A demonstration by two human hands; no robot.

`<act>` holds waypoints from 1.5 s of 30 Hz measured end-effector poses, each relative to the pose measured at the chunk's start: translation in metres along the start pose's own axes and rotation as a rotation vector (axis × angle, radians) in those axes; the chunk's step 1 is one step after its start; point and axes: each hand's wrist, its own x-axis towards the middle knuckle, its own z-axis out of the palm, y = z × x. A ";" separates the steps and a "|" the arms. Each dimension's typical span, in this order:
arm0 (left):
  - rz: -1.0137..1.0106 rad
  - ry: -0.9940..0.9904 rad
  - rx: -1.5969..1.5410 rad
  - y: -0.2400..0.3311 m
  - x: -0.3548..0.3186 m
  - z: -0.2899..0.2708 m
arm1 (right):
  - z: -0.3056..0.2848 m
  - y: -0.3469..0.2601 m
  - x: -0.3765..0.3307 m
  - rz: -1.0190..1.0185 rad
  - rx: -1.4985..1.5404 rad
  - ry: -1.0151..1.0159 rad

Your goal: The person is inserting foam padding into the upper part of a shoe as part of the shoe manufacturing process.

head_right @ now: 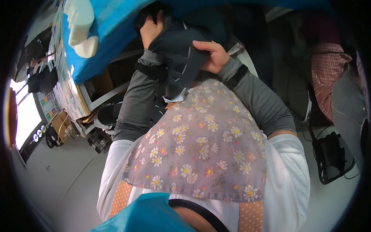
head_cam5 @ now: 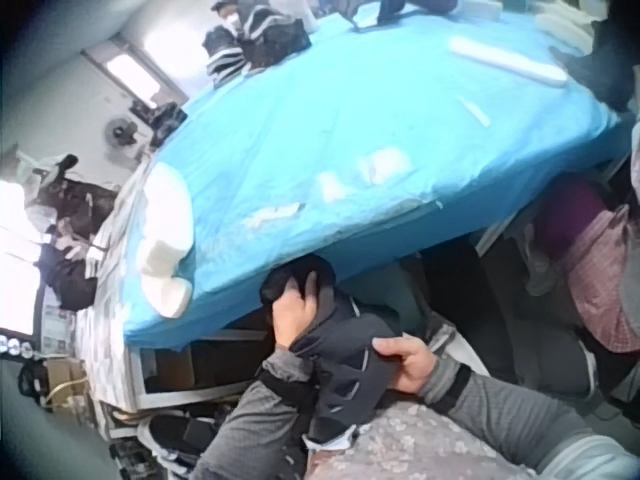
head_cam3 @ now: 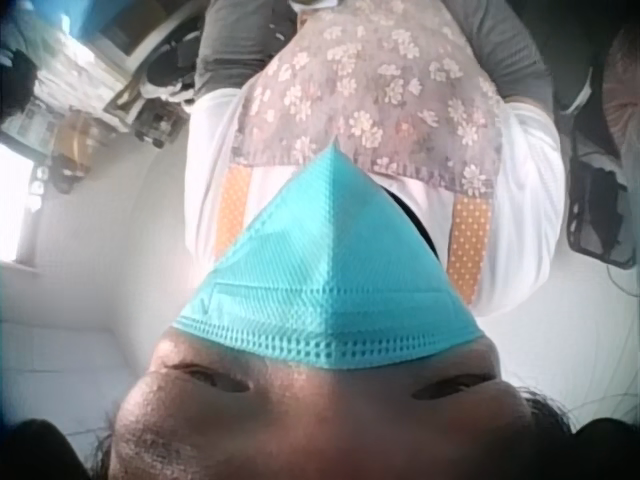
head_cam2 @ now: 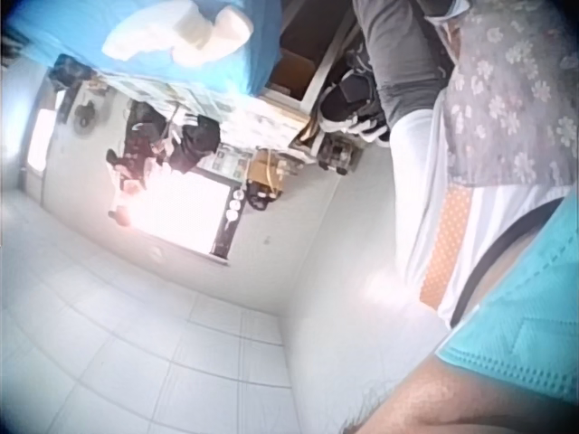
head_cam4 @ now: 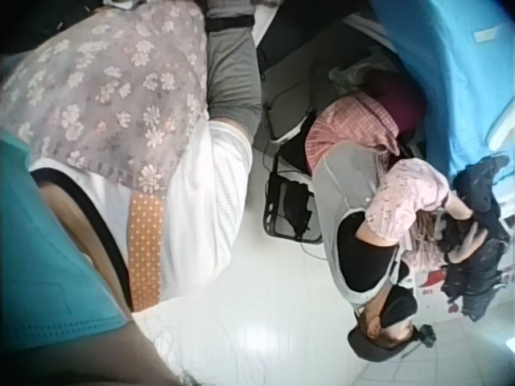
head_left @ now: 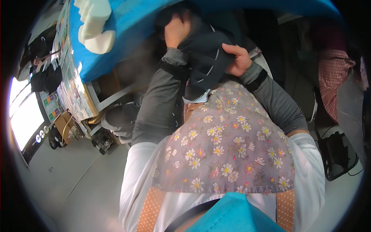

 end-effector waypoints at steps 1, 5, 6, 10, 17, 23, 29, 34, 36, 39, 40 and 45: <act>0.002 0.018 -0.013 -0.002 -0.001 0.002 | 0.005 0.001 -0.001 -0.008 -0.016 0.044; 0.043 0.089 0.049 0.000 -0.008 -0.008 | 0.017 0.004 -0.004 0.012 0.033 0.092; 0.061 0.138 0.049 0.006 -0.010 -0.013 | 0.013 0.006 -0.006 0.004 0.056 0.069; 0.037 0.124 -0.027 0.022 -0.010 -0.028 | 0.021 0.008 -0.007 0.012 0.064 0.079; 0.003 0.039 0.078 0.000 -0.004 0.001 | -0.003 -0.002 -0.001 0.009 0.060 0.078; 0.023 0.088 0.031 -0.002 0.000 0.012 | 0.001 0.000 -0.001 -0.038 0.204 -0.029; 0.062 0.249 -0.293 0.022 -0.016 -0.019 | 0.017 0.005 -0.001 -0.036 0.266 0.019; 0.063 0.331 -0.503 0.050 -0.036 -0.080 | 0.059 0.020 -0.027 0.055 -0.013 -0.057; 0.117 0.455 -0.521 0.059 -0.050 -0.113 | 0.078 0.019 -0.038 0.052 -0.387 -0.131; 0.117 0.588 -0.367 0.045 -0.080 -0.154 | 0.134 0.012 -0.044 0.026 -1.122 -0.412; 0.156 0.692 -0.377 0.045 -0.091 -0.163 | 0.160 0.010 -0.036 0.044 -1.233 -0.557; 0.347 0.879 -0.547 0.060 -0.133 -0.189 | 0.168 -0.004 -0.027 -0.065 -1.808 -0.484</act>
